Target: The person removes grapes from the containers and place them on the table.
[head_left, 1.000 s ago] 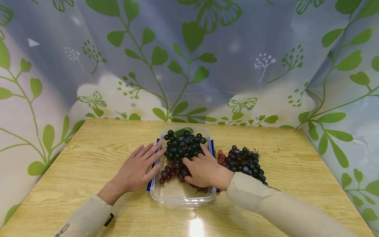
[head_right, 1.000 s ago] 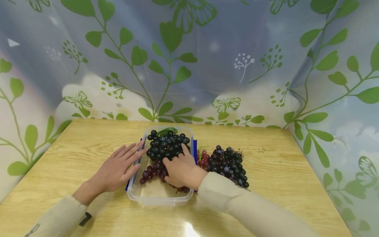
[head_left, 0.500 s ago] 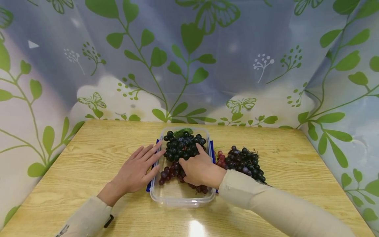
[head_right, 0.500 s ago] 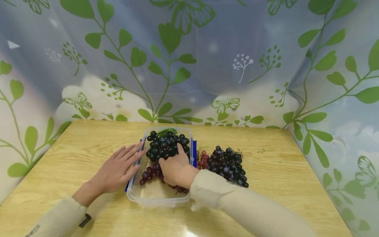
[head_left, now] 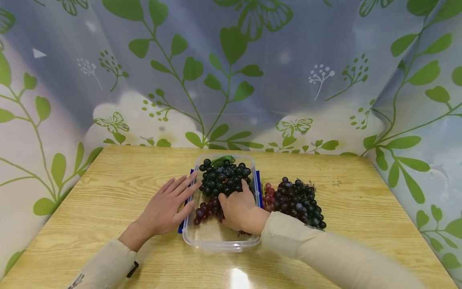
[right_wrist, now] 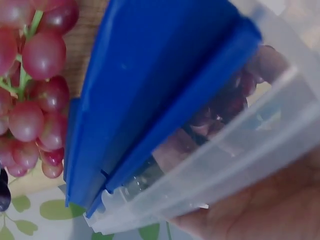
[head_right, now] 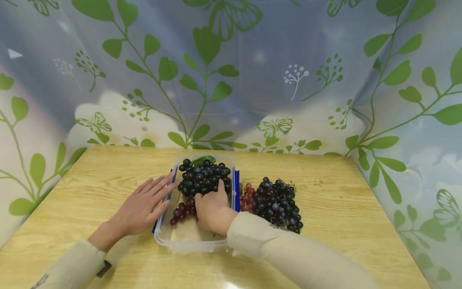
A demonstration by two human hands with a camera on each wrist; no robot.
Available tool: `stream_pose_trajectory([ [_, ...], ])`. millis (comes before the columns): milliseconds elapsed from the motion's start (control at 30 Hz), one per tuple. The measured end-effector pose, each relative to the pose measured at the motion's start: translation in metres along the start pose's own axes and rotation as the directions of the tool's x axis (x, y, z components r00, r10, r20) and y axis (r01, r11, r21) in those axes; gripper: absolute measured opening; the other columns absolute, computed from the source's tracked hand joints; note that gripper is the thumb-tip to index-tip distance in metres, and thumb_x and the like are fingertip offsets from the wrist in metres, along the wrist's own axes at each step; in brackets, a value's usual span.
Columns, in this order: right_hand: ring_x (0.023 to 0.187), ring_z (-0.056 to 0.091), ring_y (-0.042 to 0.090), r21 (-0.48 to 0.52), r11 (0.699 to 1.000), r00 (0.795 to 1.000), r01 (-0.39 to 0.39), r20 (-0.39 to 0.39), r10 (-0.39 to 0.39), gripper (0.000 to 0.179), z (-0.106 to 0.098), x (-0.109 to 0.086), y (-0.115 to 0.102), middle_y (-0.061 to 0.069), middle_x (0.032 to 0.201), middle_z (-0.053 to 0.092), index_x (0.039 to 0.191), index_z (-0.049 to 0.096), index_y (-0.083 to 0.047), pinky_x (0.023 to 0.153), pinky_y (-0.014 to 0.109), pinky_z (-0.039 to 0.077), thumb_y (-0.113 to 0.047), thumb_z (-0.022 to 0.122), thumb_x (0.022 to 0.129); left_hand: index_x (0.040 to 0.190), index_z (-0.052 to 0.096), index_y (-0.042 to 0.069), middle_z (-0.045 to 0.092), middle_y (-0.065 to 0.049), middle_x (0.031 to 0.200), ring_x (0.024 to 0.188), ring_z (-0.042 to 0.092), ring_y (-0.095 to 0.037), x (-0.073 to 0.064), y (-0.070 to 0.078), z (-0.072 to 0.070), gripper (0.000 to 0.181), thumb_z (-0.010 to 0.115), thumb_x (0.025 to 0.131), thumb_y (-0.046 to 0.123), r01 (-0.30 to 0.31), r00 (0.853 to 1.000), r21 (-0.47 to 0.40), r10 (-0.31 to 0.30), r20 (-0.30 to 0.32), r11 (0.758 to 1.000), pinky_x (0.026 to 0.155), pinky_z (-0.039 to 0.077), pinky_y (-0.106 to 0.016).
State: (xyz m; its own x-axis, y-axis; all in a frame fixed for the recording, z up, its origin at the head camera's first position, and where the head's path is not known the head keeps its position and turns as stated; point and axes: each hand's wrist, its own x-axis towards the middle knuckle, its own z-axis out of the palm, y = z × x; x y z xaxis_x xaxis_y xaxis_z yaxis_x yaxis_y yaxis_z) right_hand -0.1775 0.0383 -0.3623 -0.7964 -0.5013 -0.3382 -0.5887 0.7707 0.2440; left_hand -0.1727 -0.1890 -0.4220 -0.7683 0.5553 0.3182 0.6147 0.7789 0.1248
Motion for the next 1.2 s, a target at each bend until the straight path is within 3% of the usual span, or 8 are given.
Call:
stream_pose_trajectory([
  [100, 0.102, 0.062, 0.023, 0.024, 0.999, 1.0, -0.026, -0.002, 0.026, 0.069, 0.003, 0.001, -0.002, 0.006, 0.097, 0.069, 0.139, 0.047, -0.017, 0.108, 0.055, 0.025, -0.058, 0.061, 0.085, 0.149, 0.038, 0.016, 0.02, -0.004, 0.157, 0.139, 0.026, -0.03, -0.001, 0.0, 0.0, 0.052, 0.046, 0.1, 0.032, 0.004, 1.0, -0.001, -0.004, 0.005, 1.0, 0.112, 0.017, -0.05],
  [233, 0.109, 0.059, 0.027, 0.04, 0.998, 0.999, -0.052, 0.001, 0.052, 0.077, 0.007, 0.001, -0.004, 0.012, 0.12, 0.062, 0.145, 0.041, -0.018, 0.103, 0.056, 0.033, -0.061, 0.06, 0.085, 0.149, 0.038, 0.017, 0.019, -0.003, 0.158, 0.139, 0.026, -0.029, -0.001, 0.001, 0.0, 0.052, 0.048, 0.1, 0.03, 0.011, 1.0, -0.003, -0.011, 0.01, 1.0, 0.112, 0.017, -0.049],
  [400, 0.104, 0.061, 0.029, 0.011, 0.998, 0.998, -0.058, -0.027, 0.059, 0.077, 0.01, -0.002, -0.007, 0.014, 0.117, 0.062, 0.144, 0.043, -0.015, 0.099, 0.056, 0.037, -0.061, 0.06, 0.084, 0.148, 0.039, 0.017, 0.018, -0.001, 0.158, 0.14, 0.024, -0.027, -0.002, 0.002, 0.0, 0.051, 0.048, 0.099, 0.03, 0.023, 1.0, -0.009, -0.022, 0.011, 1.0, 0.113, 0.015, -0.048],
  [667, 0.099, 0.063, 0.029, -0.047, 0.996, 0.997, -0.076, -0.017, 0.075, 0.071, 0.011, -0.001, -0.011, 0.013, 0.114, 0.061, 0.137, 0.049, -0.012, 0.103, 0.056, 0.033, -0.061, 0.056, 0.086, 0.148, 0.039, 0.017, 0.021, -0.004, 0.157, 0.139, 0.027, -0.03, -0.002, 0.002, 0.0, 0.052, 0.049, 0.099, 0.029, 0.021, 1.0, -0.004, -0.021, 0.015, 1.0, 0.112, 0.016, -0.049],
  [867, 0.094, 0.064, 0.025, -0.072, 0.996, 0.997, -0.048, -0.061, 0.044, 0.063, 0.013, 0.003, -0.009, 0.01, 0.106, 0.064, 0.137, 0.051, -0.013, 0.106, 0.052, 0.03, -0.055, 0.056, 0.09, 0.148, 0.039, 0.018, 0.018, -0.001, 0.158, 0.14, 0.026, -0.027, -0.002, 0.002, -0.001, 0.049, 0.043, 0.102, 0.034, 0.025, 1.0, -0.012, -0.025, 0.016, 1.0, 0.113, 0.015, -0.047],
  [1200, 0.091, 0.066, 0.023, 0.014, 1.0, 0.99, -0.001, -0.141, 0.003, 0.051, 0.017, 0.006, 0.002, 0.006, 0.104, 0.068, 0.132, 0.057, -0.013, 0.108, 0.048, 0.029, -0.04, 0.063, 0.089, 0.148, 0.039, 0.018, 0.018, -0.001, 0.158, 0.139, 0.027, -0.028, 0.0, 0.001, -0.001, 0.049, 0.042, 0.102, 0.034, 0.018, 1.0, -0.004, -0.017, 0.012, 1.0, 0.113, 0.016, -0.047],
])
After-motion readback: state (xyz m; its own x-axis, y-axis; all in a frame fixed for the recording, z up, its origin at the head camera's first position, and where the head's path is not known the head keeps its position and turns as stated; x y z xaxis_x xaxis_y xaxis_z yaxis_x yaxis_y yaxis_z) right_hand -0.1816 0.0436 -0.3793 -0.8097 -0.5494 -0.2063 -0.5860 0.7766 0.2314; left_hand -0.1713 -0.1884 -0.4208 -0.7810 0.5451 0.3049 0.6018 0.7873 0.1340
